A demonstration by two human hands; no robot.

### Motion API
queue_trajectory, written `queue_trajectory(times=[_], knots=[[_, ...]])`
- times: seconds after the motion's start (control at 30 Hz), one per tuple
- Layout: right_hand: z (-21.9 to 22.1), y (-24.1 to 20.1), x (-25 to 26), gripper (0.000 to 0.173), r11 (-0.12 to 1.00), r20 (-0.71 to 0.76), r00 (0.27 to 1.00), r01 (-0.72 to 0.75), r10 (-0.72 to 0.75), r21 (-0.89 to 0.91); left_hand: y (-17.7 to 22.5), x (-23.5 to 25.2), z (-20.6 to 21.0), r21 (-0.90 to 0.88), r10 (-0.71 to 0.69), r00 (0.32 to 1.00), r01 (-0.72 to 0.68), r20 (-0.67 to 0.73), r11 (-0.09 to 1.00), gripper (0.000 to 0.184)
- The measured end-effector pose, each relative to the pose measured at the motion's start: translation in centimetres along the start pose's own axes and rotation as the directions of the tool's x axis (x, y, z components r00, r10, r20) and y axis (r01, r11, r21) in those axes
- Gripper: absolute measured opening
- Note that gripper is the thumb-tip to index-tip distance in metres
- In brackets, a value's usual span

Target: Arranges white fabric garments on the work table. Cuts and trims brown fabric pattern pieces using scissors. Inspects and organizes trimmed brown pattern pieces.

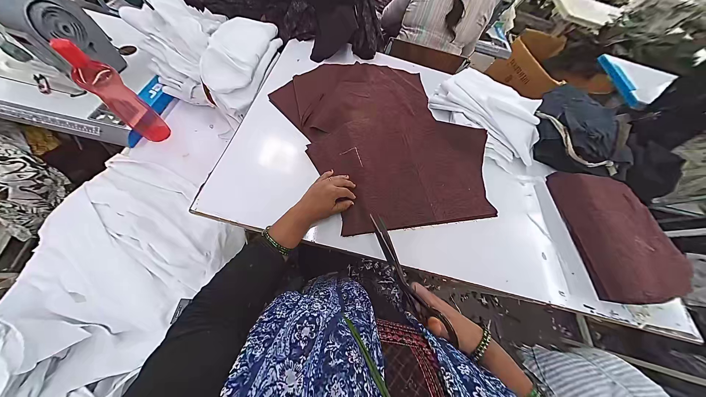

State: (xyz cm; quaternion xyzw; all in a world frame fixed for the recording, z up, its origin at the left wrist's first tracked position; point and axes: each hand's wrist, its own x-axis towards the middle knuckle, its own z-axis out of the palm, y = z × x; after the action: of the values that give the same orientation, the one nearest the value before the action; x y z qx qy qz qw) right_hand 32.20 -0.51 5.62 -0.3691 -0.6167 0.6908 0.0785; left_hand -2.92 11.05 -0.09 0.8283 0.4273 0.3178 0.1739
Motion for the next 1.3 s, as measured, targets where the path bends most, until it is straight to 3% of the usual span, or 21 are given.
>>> queue_trajectory(times=[0.17,0.27,0.4,0.73,1.0,1.3], knots=[[1.0,-0.2,-1.7,0.095,0.977,0.051,0.986,-0.151,0.160,-0.150,0.1,-0.1,0.3,0.004,-0.081,0.993,0.081,-0.083,0.997,0.019],[2.3,-0.7,-1.4,0.102,0.959,0.037,0.972,-0.222,0.232,-0.173,0.8,0.0,0.4,0.064,-0.060,0.998,0.060,-0.009,0.996,0.035],[4.7,-2.1,0.2,0.106,0.932,-0.060,0.946,-0.325,0.320,-0.158,1.0,0.0,0.4,0.061,-0.066,0.994,0.061,0.087,0.996,0.038],[6.4,-2.7,3.2,0.104,0.899,-0.098,0.926,-0.378,0.365,-0.221,0.6,0.1,0.3,0.002,-0.075,0.996,0.075,0.047,0.997,0.034],[5.6,-1.7,-0.3,0.112,0.898,-0.187,0.907,-0.408,0.378,-0.162,0.7,0.1,0.1,-0.021,-0.088,0.995,0.089,0.038,0.996,0.032],[6.8,-2.6,3.6,0.093,0.891,-0.170,0.919,-0.388,0.356,-0.234,0.6,0.2,-0.2,-0.065,-0.106,0.994,0.108,0.038,0.992,0.031]])
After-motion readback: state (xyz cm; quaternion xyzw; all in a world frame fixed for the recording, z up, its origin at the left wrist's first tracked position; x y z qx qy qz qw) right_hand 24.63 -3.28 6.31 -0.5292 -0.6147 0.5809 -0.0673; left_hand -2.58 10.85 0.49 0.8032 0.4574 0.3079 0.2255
